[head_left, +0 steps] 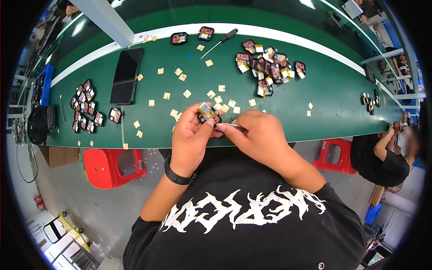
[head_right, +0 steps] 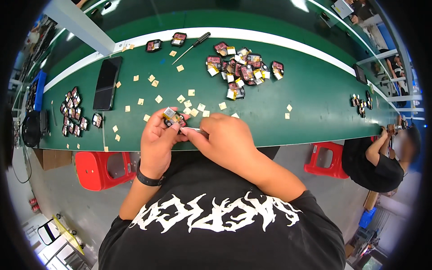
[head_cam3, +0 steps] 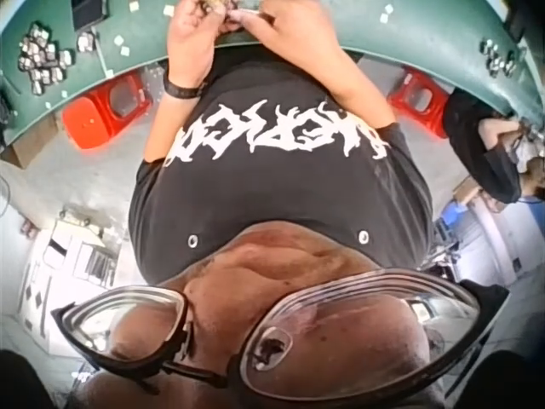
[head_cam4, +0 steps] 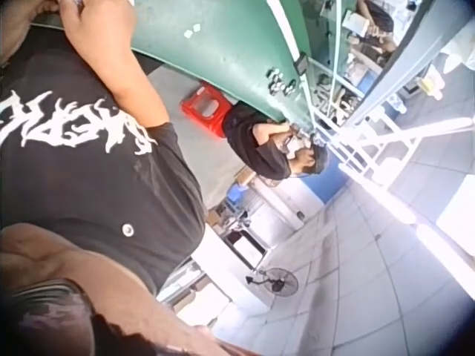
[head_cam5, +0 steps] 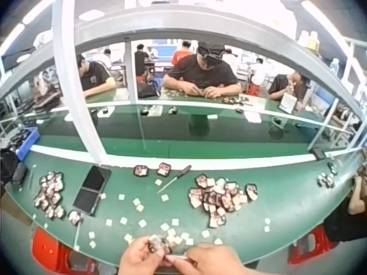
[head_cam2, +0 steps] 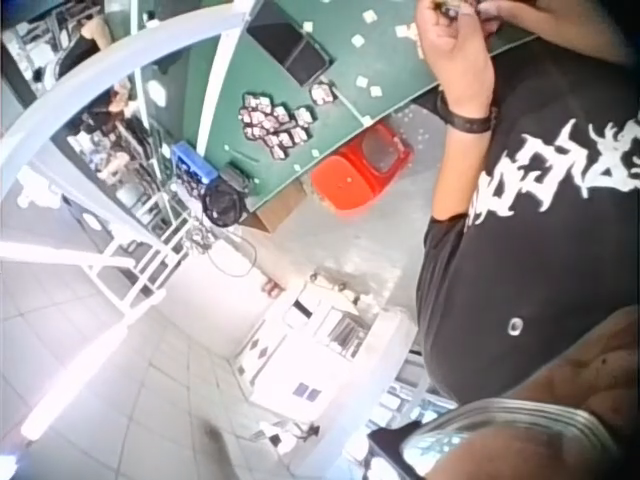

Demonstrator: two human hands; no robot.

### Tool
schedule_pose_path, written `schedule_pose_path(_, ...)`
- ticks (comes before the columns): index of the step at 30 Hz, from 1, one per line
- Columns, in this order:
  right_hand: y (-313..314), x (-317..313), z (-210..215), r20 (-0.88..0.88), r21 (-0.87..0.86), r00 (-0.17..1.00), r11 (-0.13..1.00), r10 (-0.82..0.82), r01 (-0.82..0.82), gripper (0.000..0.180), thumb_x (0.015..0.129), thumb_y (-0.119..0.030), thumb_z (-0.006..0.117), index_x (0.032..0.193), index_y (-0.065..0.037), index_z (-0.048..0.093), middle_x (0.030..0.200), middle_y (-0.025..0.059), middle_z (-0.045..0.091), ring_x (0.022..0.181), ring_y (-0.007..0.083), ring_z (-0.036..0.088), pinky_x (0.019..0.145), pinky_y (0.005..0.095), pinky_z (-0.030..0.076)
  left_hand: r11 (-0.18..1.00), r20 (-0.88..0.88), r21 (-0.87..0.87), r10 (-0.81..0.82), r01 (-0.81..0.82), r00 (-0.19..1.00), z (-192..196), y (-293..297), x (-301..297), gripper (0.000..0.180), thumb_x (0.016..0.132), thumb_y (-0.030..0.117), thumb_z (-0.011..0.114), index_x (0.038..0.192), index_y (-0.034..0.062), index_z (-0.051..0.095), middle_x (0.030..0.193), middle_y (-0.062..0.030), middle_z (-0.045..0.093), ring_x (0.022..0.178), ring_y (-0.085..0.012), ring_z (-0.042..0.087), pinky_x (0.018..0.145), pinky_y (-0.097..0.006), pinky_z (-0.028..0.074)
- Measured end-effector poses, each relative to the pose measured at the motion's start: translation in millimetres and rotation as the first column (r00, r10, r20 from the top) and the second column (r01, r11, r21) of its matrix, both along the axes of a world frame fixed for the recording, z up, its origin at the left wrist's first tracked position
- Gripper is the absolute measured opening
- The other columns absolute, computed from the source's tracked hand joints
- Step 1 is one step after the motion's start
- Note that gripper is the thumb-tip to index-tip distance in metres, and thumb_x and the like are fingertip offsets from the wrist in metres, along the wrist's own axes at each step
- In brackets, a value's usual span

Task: Assembling small electronic components, specifically smartwatches, at an industrial workbench.

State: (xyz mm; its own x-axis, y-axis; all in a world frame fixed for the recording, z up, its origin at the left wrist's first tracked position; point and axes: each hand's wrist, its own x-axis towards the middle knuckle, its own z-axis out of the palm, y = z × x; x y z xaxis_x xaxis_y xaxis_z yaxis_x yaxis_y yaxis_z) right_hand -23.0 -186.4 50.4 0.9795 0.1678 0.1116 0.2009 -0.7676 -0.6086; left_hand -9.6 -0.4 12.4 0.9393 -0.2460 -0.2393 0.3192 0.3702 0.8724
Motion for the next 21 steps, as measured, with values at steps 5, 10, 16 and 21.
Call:
schedule_pose_path(5, 0.1, 3.8, 0.9, -0.025, -0.072, 1.000, 0.997, -0.005, 0.004, 0.049, 0.087, -0.040, 0.079, 0.059, -0.005, 0.059, 0.062, 0.0105, 0.059, 0.059, 0.0308, 0.061, 0.050, 0.0428, 0.045, 0.999, 0.062, 0.039, -0.019, 0.017, 0.998, -1.0, -0.1, -3.0, 0.042, 0.100, -0.005, 0.057, 0.140, -0.0027, 0.047, 0.121, -0.0150, 0.068, 0.098, -0.0125, 0.067, 0.075, -0.025, 0.055)
schedule_pose_path(10, 0.5, 3.8, -1.1, -0.060, 0.315, 0.998, 0.949, -0.013, 0.031, 0.023, 0.096, -0.023, 0.070, 0.092, -0.003, 0.059, 0.077, 0.0156, 0.062, 0.069, 0.0375, 0.064, 0.059, 0.0474, 0.050, 0.997, 0.095, 0.072, -0.043, 0.036, 0.995, 0.5, 0.9, -0.3, 0.045, 0.099, -0.006, 0.058, 0.142, -0.0022, 0.046, 0.119, -0.0129, 0.066, 0.096, -0.0113, 0.064, 0.072, -0.024, 0.051)
schedule_pose_path(16, -2.2, 8.4, 3.3, -0.013, 0.101, 0.989, 0.984, 0.145, -0.143, 0.011, 0.098, -0.011, 0.063, 0.101, -0.003, 0.057, 0.086, 0.0170, 0.064, 0.075, 0.0413, 0.065, 0.063, 0.0495, 0.052, 0.998, 0.067, 0.059, -0.039, 0.035, 0.997, 0.5, 2.4, 1.4, 0.045, 0.099, -0.005, 0.058, 0.142, -0.0013, 0.046, 0.115, -0.0097, 0.062, 0.095, -0.0097, 0.062, 0.070, -0.024, 0.050)
schedule_pose_path(21, -1.2, 9.3, 11.6, 0.028, -0.061, 0.986, 0.985, 0.164, -0.162, 0.008, 0.090, -0.006, 0.066, 0.092, -0.002, 0.060, 0.081, 0.0154, 0.065, 0.074, 0.0382, 0.067, 0.063, 0.0480, 0.054, 0.991, 0.085, 0.114, -0.082, 0.072, 0.993, -1.6, 3.2, 0.1, 0.045, 0.098, -0.007, 0.057, 0.141, -0.0025, 0.046, 0.113, -0.0078, 0.061, 0.095, -0.0086, 0.061, 0.071, -0.023, 0.049)
